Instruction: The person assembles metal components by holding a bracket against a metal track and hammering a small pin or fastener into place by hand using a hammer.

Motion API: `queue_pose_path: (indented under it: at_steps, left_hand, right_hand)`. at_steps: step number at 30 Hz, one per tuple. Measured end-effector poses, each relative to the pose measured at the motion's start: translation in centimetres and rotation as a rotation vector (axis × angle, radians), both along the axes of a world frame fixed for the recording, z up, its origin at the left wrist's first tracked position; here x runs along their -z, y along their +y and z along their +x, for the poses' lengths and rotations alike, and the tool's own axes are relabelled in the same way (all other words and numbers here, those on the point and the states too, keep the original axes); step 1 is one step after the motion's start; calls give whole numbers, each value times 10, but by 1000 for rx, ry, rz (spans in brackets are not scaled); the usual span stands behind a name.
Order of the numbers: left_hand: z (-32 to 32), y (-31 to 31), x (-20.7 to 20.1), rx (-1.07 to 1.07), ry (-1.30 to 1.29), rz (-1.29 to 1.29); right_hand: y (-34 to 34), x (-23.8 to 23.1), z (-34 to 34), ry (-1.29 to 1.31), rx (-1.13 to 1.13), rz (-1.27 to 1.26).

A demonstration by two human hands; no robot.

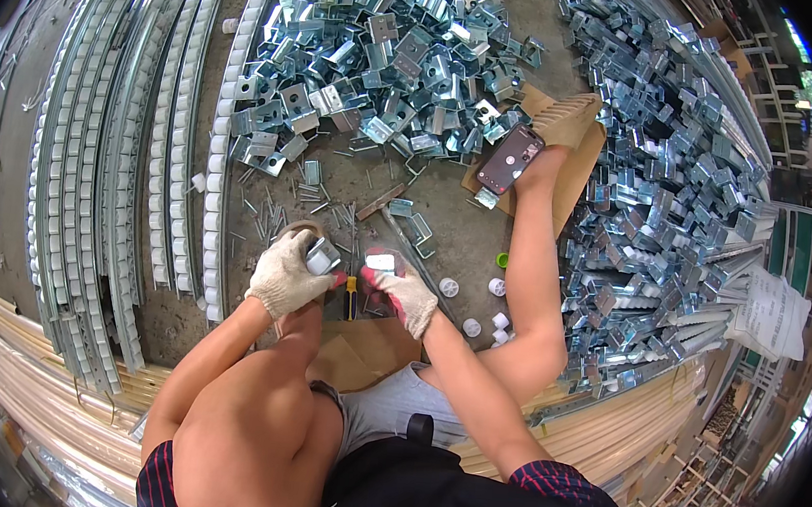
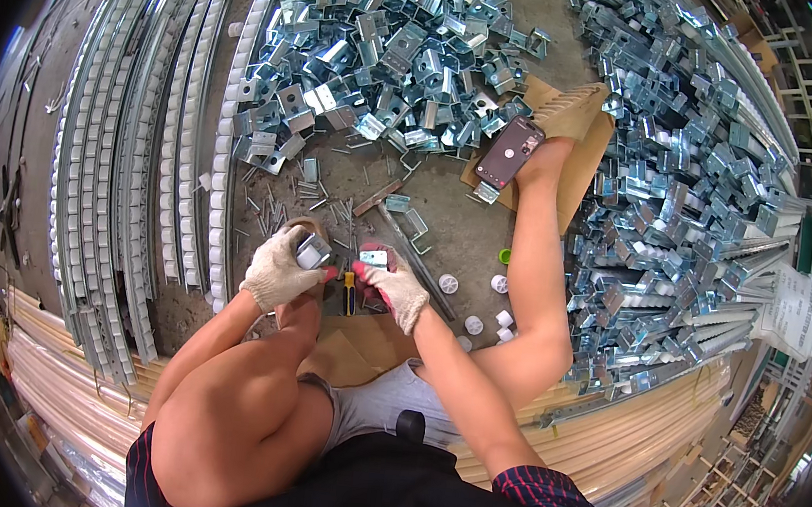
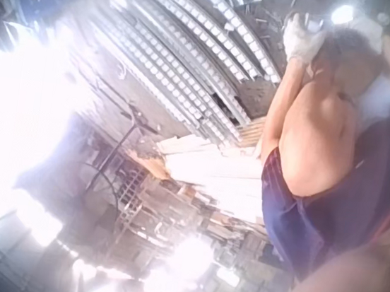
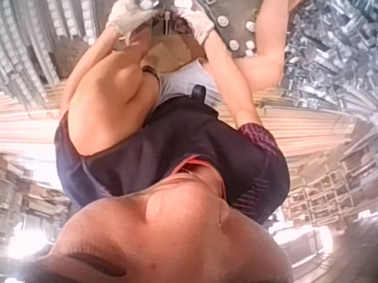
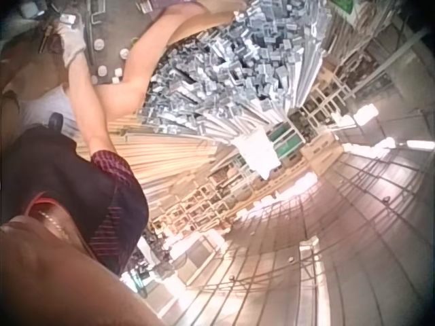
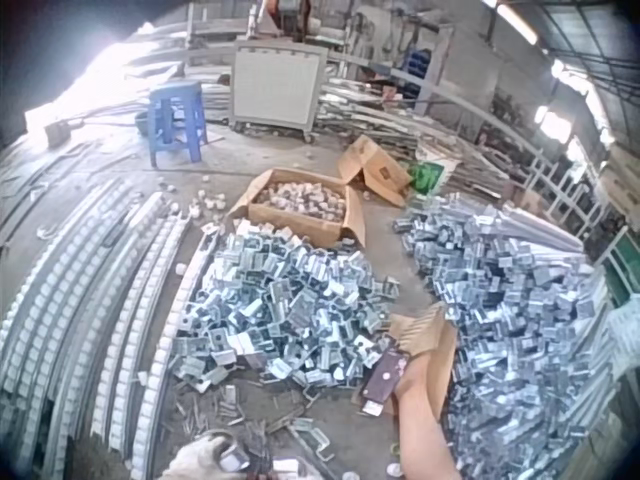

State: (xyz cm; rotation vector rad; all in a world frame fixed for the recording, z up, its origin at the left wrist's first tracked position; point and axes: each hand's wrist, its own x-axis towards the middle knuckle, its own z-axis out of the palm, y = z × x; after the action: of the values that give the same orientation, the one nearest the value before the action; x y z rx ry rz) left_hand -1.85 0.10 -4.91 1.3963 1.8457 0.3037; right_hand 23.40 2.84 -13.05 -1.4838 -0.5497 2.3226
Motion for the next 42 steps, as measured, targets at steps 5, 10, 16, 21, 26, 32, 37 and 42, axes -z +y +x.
queue_pose_path:
  at_steps: [5, 10, 16, 21, 26, 32, 37, 42]
  left_hand:
    - [-10, 27, -23, 26, 30, -161]
    - [-15, 38, -12, 11, 150, -145]
    - [-4, 35, -31, 179, 102, -314]
    - [-6, -1, -6, 234, 120, -165]
    - [-6, -11, -10, 178, 108, -161]
    - [-7, -18, -6, 110, 48, -155]
    - [-13, -23, -9, 100, -5, -178]
    - [-11, -17, -16, 118, -69, -207]
  right_hand:
    - [-9, 9, 2, -139, -78, 406]
    - [10, -56, -17, -688, -376, 746]
    - [16, -43, -6, -841, -524, 1161]
    - [26, -55, -14, -871, -737, 1138]
    - [40, -37, -7, -840, -779, 1038]
    - [40, -38, 5, -708, -590, 948]
    - [39, -50, -3, -163, -130, 403]
    - [33, -63, -31, -5, -73, 274]
